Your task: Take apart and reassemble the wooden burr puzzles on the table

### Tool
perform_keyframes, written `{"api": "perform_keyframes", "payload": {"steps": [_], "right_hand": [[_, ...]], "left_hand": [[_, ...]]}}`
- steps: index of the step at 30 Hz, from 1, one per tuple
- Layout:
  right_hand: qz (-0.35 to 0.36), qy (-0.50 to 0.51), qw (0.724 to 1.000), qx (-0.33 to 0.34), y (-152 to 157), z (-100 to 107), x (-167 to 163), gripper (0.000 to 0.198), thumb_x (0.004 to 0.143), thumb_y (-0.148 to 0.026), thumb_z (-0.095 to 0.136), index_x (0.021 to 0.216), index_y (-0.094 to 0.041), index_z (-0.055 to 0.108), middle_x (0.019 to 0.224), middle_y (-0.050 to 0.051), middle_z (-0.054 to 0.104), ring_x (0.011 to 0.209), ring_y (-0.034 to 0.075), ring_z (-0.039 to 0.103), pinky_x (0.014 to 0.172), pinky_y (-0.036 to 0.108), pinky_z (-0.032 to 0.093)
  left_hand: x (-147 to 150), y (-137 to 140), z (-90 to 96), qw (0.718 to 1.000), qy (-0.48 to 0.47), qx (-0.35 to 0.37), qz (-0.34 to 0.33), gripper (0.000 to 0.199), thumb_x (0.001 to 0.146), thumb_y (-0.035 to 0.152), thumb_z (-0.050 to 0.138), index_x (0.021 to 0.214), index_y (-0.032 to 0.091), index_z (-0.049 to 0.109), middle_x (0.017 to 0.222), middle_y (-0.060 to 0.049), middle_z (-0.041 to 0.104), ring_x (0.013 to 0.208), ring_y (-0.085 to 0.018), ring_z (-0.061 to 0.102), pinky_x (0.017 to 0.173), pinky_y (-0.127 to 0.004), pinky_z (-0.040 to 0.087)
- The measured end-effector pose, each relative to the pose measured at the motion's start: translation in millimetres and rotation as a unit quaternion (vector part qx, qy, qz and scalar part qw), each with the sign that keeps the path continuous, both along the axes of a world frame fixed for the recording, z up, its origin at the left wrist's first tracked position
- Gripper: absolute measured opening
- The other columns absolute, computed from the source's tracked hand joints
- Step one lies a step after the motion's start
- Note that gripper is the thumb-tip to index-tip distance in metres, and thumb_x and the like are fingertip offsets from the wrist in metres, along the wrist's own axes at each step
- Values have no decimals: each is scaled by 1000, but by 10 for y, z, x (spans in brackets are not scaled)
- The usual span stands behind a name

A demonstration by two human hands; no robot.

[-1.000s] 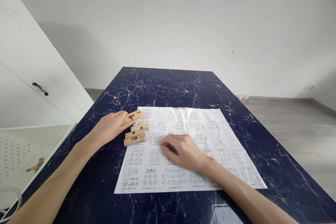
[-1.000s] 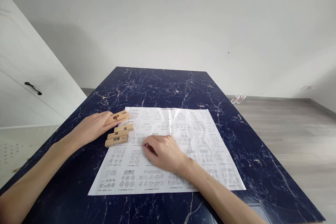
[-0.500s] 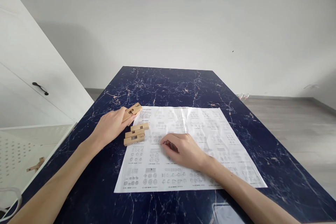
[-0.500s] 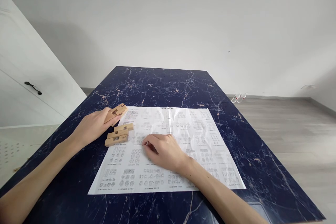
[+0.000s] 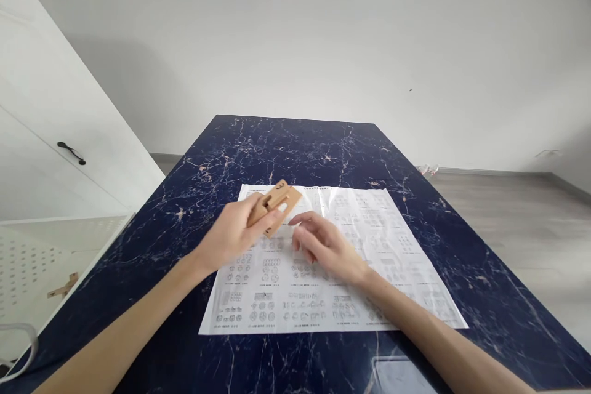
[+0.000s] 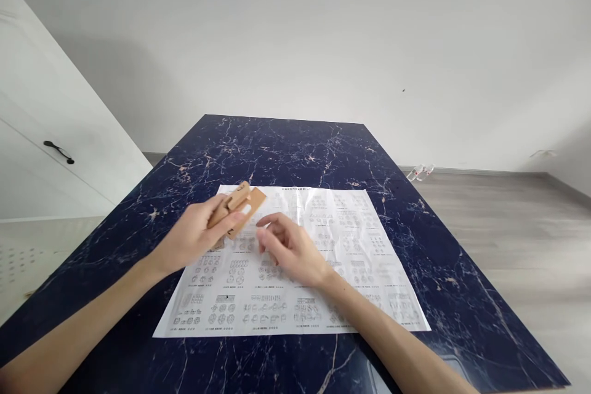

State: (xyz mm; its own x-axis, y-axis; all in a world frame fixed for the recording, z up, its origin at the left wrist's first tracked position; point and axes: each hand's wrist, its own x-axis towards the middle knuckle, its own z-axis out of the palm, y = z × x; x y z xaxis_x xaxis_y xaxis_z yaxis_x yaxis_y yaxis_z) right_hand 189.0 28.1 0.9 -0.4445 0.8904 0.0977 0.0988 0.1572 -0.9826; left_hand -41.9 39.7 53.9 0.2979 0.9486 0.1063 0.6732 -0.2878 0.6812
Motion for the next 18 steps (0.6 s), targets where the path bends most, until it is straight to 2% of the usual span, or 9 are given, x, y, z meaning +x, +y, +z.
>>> {"api": "perform_keyframes", "payload": {"steps": [2, 4, 8, 12, 15, 18], "right_hand": [[-22, 61, 998, -27, 46, 13, 37, 42, 105, -62, 54, 111, -22, 63, 80, 0, 65, 55, 12, 52, 54, 28, 46], [-63, 82, 994, -30, 96, 9, 76, 49, 102, -68, 55, 96, -21, 64, 71, -2, 59, 53, 12, 49, 52, 28, 43], [-200, 86, 975, -43, 215, -41, 159, 52, 98, -70, 61, 76, -23, 56, 60, -4, 47, 52, 13, 42, 48, 28, 35], [-314, 114, 941, -59, 356, -82, 274, 52, 97, -64, 62, 68, -25, 44, 61, -5, 38, 50, 13, 34, 45, 29, 32], [-345, 132, 926, -73, 423, -79, 340, 49, 97, -60, 63, 69, -25, 43, 63, -5, 34, 51, 13, 31, 45, 29, 29], [-354, 139, 921, -81, 433, -56, 352, 49, 96, -59, 66, 69, -25, 44, 63, -5, 34, 52, 12, 30, 45, 29, 28]], "left_hand": [[204, -45, -29, 998, -27, -27, -41, 48, 102, 69, 50, 93, 22, 58, 70, 1, 57, 55, -15, 51, 52, -30, 37], [385, -68, -93, 998, -33, -32, -46, 49, 103, 68, 50, 85, 23, 54, 68, 2, 53, 55, -15, 49, 53, -31, 37], [601, -63, -255, 998, -37, -33, -49, 49, 107, 67, 42, 84, 24, 49, 66, 2, 53, 55, -17, 50, 53, -32, 37], [620, -57, -403, 994, 87, 35, -61, 49, 109, 66, 36, 90, 23, 49, 68, -1, 63, 53, -20, 58, 54, -33, 35], [581, -82, -501, 973, 191, 97, -89, 51, 111, 66, 34, 102, 20, 55, 76, -6, 71, 60, -25, 67, 53, -33, 34], [553, -119, -563, 960, 215, 142, -112, 50, 112, 63, 34, 110, 18, 58, 86, -10, 75, 70, -27, 73, 57, -35, 40]]}}
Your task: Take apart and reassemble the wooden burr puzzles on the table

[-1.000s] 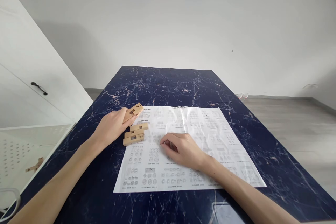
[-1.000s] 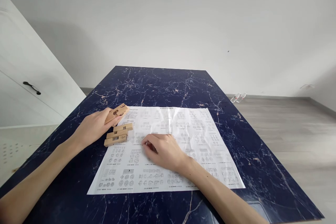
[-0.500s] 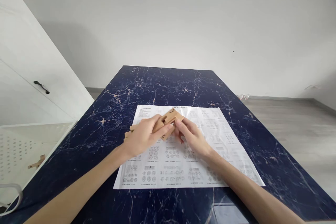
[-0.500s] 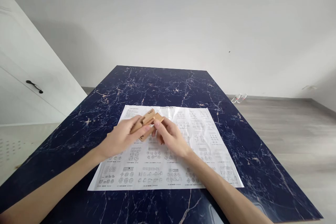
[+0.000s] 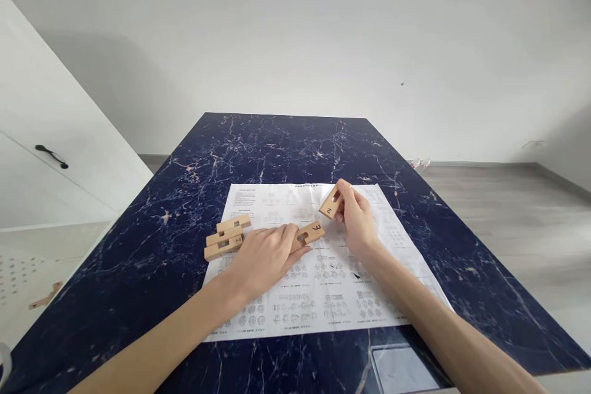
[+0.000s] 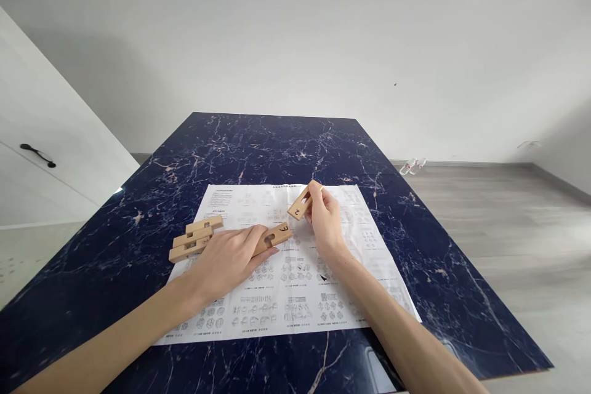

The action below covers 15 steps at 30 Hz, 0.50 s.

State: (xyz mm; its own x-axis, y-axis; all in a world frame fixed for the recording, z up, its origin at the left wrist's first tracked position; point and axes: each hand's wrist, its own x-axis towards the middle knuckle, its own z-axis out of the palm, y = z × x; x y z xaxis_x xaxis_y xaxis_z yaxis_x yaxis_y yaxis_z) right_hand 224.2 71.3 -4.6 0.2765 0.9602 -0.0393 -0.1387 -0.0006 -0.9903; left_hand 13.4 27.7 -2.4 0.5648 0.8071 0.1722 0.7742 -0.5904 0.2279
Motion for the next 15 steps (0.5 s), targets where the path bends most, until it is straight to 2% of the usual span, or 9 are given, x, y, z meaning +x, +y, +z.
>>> {"api": "perform_keyframes", "payload": {"steps": [3, 6, 10, 15], "right_hand": [[6, -10, 1000, -6, -20, 13, -24, 50, 95, -61, 67, 68, -25, 44, 62, -5, 34, 52, 12, 30, 44, 29, 27], [16, -34, 999, -1, -32, -3, -46, 52, 96, -63, 65, 68, -25, 42, 62, -5, 33, 51, 12, 30, 44, 29, 27], [27, -53, 998, 6, -32, -37, -52, 52, 98, -63, 62, 68, -25, 42, 63, -5, 34, 51, 12, 31, 45, 29, 29], [26, -26, 999, -3, -47, -16, -55, 50, 96, -61, 67, 68, -24, 48, 61, -5, 38, 50, 11, 35, 45, 29, 30]], "left_hand": [[-8, -35, -19, 999, -24, 25, -15, 46, 114, 57, 32, 111, 20, 60, 95, -10, 75, 83, -28, 73, 69, -39, 50], [-9, -65, -27, 998, -49, 44, -17, 44, 115, 51, 30, 109, 20, 61, 99, -11, 73, 91, -29, 71, 80, -44, 53], [-7, -86, -40, 997, -58, 47, -3, 41, 115, 48, 33, 109, 20, 62, 101, -11, 71, 91, -28, 66, 85, -46, 51], [-6, -80, -29, 997, -73, 29, 12, 36, 115, 42, 35, 103, 20, 60, 105, -10, 66, 95, -29, 62, 86, -46, 49]]}}
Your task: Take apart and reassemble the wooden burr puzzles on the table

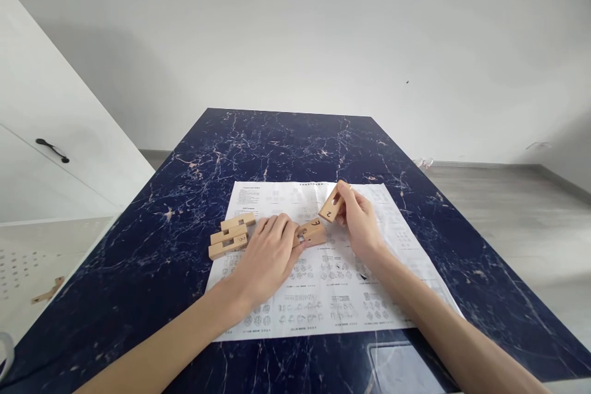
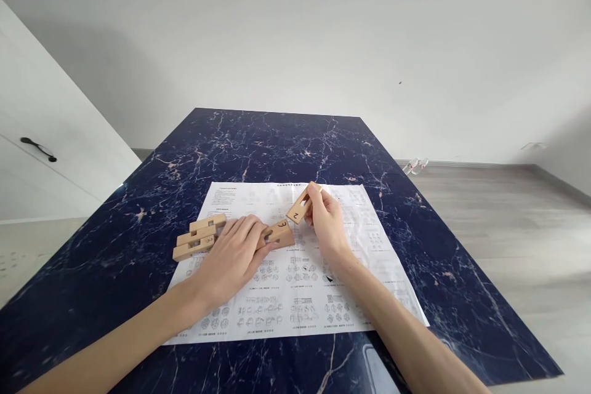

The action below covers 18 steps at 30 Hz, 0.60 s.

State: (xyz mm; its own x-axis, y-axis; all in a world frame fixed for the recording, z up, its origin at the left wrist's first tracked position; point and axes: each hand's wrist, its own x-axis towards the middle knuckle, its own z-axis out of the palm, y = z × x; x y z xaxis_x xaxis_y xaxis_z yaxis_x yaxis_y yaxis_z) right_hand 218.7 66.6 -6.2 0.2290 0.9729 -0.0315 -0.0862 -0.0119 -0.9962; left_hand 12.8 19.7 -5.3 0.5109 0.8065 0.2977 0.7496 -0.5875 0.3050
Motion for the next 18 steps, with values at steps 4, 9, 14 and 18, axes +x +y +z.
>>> {"api": "perform_keyframes", "payload": {"steps": [4, 9, 14, 18], "right_hand": [[29, 25, 999, 14, -20, 48, -3, 47, 96, -59, 69, 71, -23, 52, 62, -6, 41, 50, 10, 39, 46, 28, 32], [85, 59, 994, 33, -42, 74, 3, 40, 95, -58, 71, 83, -23, 59, 68, -4, 56, 49, 10, 44, 46, 27, 35], [131, 80, 987, 45, -74, 85, -3, 35, 94, -56, 73, 90, -23, 60, 84, 0, 72, 48, 9, 48, 47, 27, 37], [164, 92, 981, 47, -116, 88, -23, 33, 93, -54, 77, 97, -24, 64, 99, 3, 78, 53, 10, 54, 50, 27, 41]], "left_hand": [[-7, 11, 30, 998, -54, -16, 28, 35, 115, 39, 32, 99, 21, 58, 107, -11, 66, 95, -28, 61, 84, -46, 49], [-12, 1, 111, 989, -136, -40, 30, 34, 115, 40, 32, 96, 22, 54, 90, -6, 66, 82, -24, 61, 77, -42, 47], [13, -63, 228, 916, -306, -260, 4, 37, 115, 53, 30, 104, 23, 49, 66, 6, 44, 54, -14, 40, 56, -32, 33], [11, -83, 310, 805, -405, -430, -58, 28, 113, 51, 39, 122, 25, 44, 79, 6, 40, 58, -11, 30, 56, -29, 31]]}}
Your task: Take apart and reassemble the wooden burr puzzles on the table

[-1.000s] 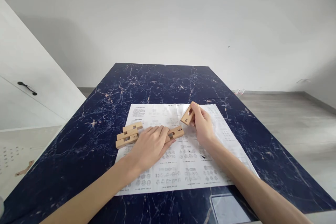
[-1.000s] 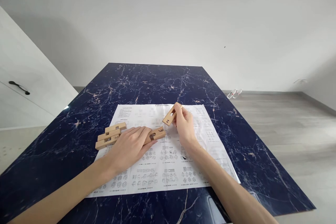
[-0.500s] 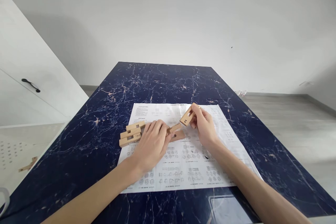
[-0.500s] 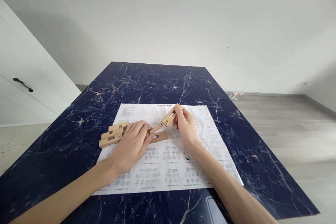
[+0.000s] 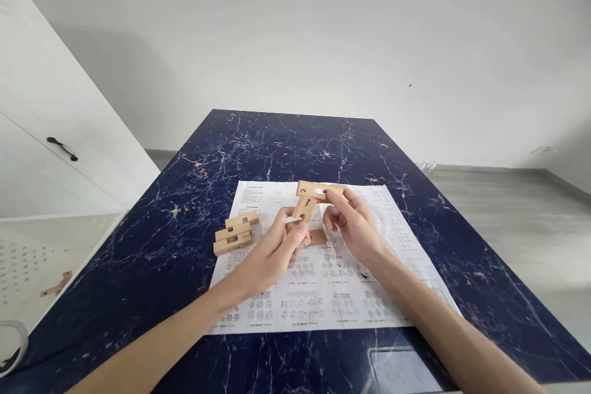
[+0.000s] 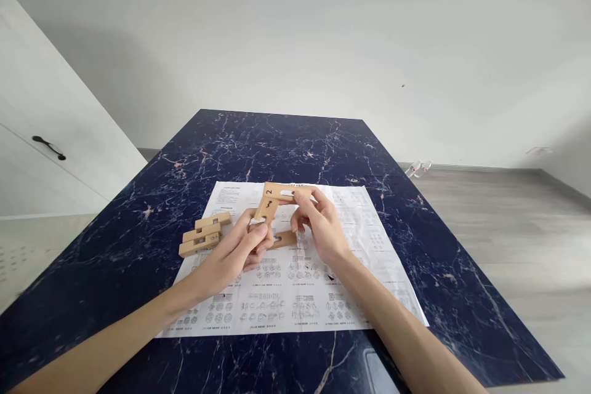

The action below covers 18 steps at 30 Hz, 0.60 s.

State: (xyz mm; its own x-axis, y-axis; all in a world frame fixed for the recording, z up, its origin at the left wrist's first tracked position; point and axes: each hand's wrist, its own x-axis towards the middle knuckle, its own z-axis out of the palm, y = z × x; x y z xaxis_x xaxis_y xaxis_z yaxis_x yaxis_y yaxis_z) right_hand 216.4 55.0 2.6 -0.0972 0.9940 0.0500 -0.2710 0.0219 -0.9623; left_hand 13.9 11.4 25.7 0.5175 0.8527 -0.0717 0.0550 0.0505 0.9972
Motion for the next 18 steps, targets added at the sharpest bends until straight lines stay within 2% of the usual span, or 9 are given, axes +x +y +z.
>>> {"api": "perform_keyframes", "payload": {"steps": [2, 6, 9, 12, 15, 18], "right_hand": [[12, 1, 1000, 9, -18, -7, -11, 32, 94, -54, 77, 98, -24, 66, 105, 4, 79, 56, 10, 56, 52, 26, 43], [19, -16, 999, 24, -31, -26, -30, 34, 99, -56, 71, 108, -24, 72, 104, 6, 78, 61, 12, 60, 53, 26, 45], [13, -32, 998, 44, -31, -32, -42, 36, 102, -57, 65, 115, -24, 74, 112, 7, 78, 67, 13, 63, 55, 26, 47], [9, -54, 996, 76, -31, -41, -55, 33, 104, -53, 64, 117, -24, 73, 120, 9, 77, 77, 15, 70, 56, 26, 49], [14, -85, 991, 101, -32, -59, -62, 31, 105, -50, 64, 119, -23, 73, 108, 8, 78, 81, 18, 72, 55, 26, 51], [15, -107, 988, 110, -37, -71, -63, 32, 105, -49, 64, 121, -23, 73, 97, 7, 77, 81, 19, 73, 54, 26, 52]], "left_hand": [[-9, 12, 20, 997, -47, -49, -33, 21, 112, 44, 45, 120, 25, 44, 83, 5, 41, 62, -11, 30, 58, -28, 33], [-21, 58, 3, 989, -94, -79, -77, 17, 110, 38, 50, 112, 20, 47, 93, 0, 50, 64, -10, 34, 60, -29, 39], [-20, 88, -28, 983, -133, -100, -74, 18, 109, 36, 52, 115, 19, 50, 100, -3, 55, 60, -7, 35, 55, -27, 37], [-25, 107, -38, 977, -164, -123, -58, 18, 109, 35, 56, 117, 19, 51, 90, 1, 53, 54, -5, 30, 50, -24, 30], [-38, 121, -29, 969, -181, -157, -54, 19, 108, 32, 58, 119, 18, 53, 81, 4, 47, 52, -5, 24, 47, -22, 21], [-47, 133, -19, 962, -194, -181, -56, 20, 107, 29, 59, 123, 17, 55, 79, 5, 46, 51, -5, 23, 46, -21, 18]]}}
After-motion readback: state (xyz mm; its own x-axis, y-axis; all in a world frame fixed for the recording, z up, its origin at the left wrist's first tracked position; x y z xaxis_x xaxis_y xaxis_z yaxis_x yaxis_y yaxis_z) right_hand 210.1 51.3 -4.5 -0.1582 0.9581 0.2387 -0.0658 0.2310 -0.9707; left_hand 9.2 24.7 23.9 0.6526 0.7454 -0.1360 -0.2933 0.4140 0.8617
